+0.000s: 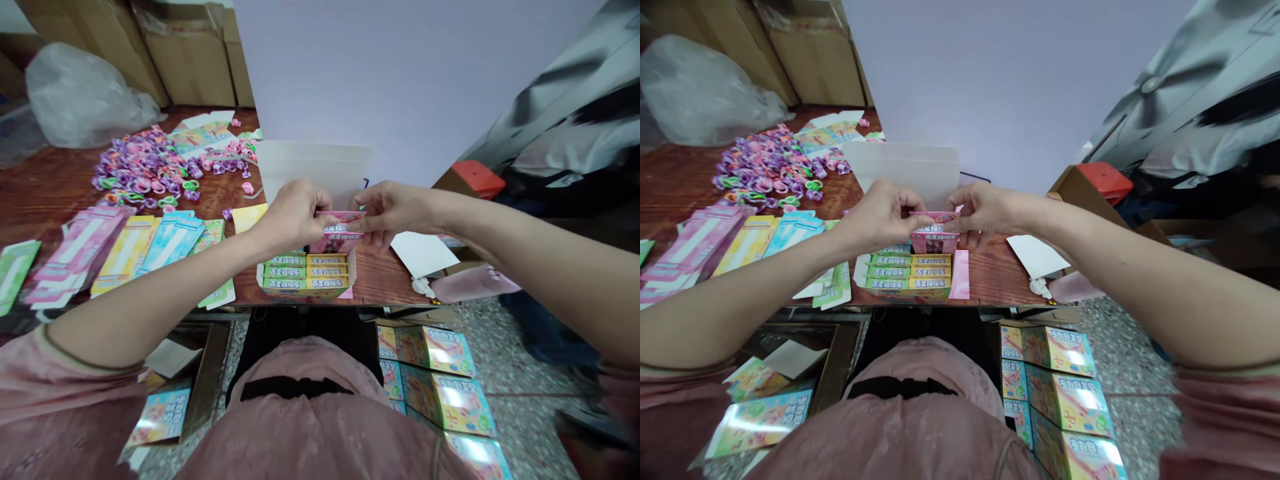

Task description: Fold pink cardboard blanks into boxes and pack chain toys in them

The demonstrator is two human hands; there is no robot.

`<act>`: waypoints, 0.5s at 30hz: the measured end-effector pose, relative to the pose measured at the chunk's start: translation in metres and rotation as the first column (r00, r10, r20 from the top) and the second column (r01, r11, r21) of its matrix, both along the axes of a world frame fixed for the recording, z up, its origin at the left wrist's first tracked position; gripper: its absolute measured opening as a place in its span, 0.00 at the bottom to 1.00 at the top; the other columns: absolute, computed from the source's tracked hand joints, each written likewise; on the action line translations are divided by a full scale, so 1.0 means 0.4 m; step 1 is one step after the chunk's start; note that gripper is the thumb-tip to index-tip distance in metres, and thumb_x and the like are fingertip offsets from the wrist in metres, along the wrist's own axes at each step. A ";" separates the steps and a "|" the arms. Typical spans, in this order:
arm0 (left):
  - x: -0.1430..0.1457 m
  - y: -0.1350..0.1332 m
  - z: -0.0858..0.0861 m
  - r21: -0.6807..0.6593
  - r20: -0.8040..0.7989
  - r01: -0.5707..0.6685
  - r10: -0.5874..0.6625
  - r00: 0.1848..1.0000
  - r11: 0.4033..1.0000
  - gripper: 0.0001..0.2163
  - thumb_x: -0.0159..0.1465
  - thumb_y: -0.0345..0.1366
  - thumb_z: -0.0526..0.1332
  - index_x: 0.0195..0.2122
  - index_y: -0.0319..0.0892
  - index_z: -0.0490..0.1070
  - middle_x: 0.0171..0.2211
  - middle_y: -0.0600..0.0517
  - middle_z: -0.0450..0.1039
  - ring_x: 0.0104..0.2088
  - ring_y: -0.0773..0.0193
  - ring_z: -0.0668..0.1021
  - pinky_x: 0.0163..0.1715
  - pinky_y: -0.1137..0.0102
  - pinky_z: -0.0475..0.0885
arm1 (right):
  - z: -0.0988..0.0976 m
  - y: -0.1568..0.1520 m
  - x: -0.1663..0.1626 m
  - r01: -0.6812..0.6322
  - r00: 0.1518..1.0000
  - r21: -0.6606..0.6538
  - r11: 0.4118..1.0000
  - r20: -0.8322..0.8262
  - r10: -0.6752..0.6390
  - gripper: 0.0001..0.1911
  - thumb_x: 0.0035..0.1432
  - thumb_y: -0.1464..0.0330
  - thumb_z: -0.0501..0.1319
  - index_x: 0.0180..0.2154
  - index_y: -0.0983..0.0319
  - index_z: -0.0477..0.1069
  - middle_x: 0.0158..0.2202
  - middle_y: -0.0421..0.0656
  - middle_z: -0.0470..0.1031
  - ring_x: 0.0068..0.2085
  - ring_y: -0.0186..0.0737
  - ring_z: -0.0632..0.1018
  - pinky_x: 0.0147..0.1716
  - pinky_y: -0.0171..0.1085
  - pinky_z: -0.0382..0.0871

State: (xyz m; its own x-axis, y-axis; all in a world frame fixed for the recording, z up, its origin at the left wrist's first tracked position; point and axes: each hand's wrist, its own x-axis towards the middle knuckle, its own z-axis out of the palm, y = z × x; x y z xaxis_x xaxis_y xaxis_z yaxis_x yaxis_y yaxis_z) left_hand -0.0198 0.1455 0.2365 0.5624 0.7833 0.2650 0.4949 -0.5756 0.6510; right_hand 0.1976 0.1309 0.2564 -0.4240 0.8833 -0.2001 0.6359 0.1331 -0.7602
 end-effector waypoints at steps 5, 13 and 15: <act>-0.011 0.003 0.007 -0.022 -0.039 0.034 -0.035 0.999 0.999 0.14 0.57 0.34 0.65 0.16 0.41 0.68 0.15 0.57 0.55 0.21 0.69 0.59 0.25 0.68 0.51 | 0.000 0.005 -0.014 -0.030 0.995 -0.001 1.000 0.099 0.030 0.22 0.50 0.48 0.75 0.26 0.57 0.73 0.20 0.38 0.75 0.22 0.36 0.77 0.20 0.34 0.71; -0.009 0.009 0.008 0.025 -0.103 0.032 -0.029 0.994 0.999 0.17 0.56 0.35 0.65 0.14 0.41 0.61 0.15 0.59 0.49 0.21 0.71 0.54 0.24 0.68 0.48 | 0.026 0.009 -0.048 -0.040 0.931 -0.015 0.999 0.363 0.043 0.09 0.61 0.59 0.68 0.35 0.57 0.77 0.18 0.38 0.73 0.23 0.40 0.79 0.25 0.36 0.70; -0.012 0.015 -0.003 0.031 -0.131 0.044 -0.039 0.991 0.999 0.17 0.56 0.36 0.65 0.14 0.42 0.61 0.15 0.59 0.49 0.21 0.71 0.55 0.23 0.69 0.49 | 0.027 0.007 -0.058 -0.059 0.915 -0.018 0.998 0.400 0.062 0.06 0.63 0.62 0.67 0.37 0.58 0.77 0.18 0.37 0.72 0.22 0.37 0.77 0.24 0.35 0.69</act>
